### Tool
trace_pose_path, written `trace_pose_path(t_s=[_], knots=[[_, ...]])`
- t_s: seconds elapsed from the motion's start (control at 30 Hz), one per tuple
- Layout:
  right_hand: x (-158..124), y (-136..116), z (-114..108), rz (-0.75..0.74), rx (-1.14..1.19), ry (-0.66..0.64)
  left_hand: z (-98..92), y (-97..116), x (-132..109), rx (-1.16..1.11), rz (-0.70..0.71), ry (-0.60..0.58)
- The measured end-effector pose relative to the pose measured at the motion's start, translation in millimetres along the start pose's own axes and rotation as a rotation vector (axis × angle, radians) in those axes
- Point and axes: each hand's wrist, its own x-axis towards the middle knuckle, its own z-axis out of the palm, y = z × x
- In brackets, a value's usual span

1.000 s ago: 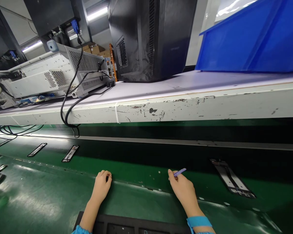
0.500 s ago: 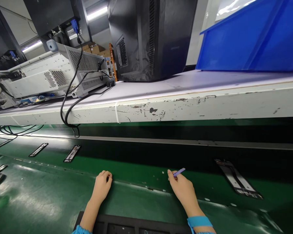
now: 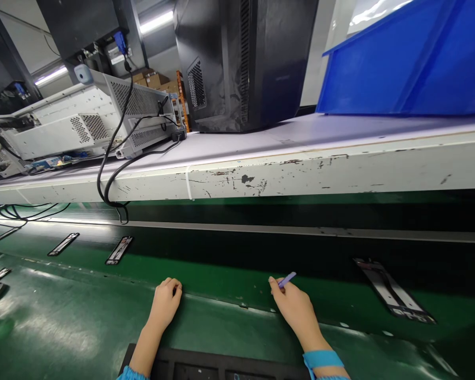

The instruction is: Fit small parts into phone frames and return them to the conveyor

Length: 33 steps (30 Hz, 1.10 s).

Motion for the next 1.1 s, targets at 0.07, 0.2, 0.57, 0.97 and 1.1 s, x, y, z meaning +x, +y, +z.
trace_pose_path(t_s=[0.07, 0.2, 0.57, 0.97, 1.1], knots=[[-0.4, -0.3, -0.4, 0.001, -0.005, -0.004, 0.3, 0.0, -0.1, 0.003, -0.002, -0.003], [-0.7, -1.2, -0.8, 0.003, -0.011, -0.011, 0.3, -0.5, -0.3, 0.007, 0.000, -0.006], [-0.8, -1.7, -0.6, 0.006, -0.011, -0.017, 0.1, 0.3, -0.6, 0.011, 0.000, -0.013], [0.2, -2.6, -0.6, 0.014, -0.006, -0.010, -0.3, 1.2, 0.5, 0.014, -0.003, -0.015], [-0.9, -3.2, -0.8, 0.002, 0.006, -0.013, 0.0, 0.3, 0.5, 0.016, 0.008, -0.011]])
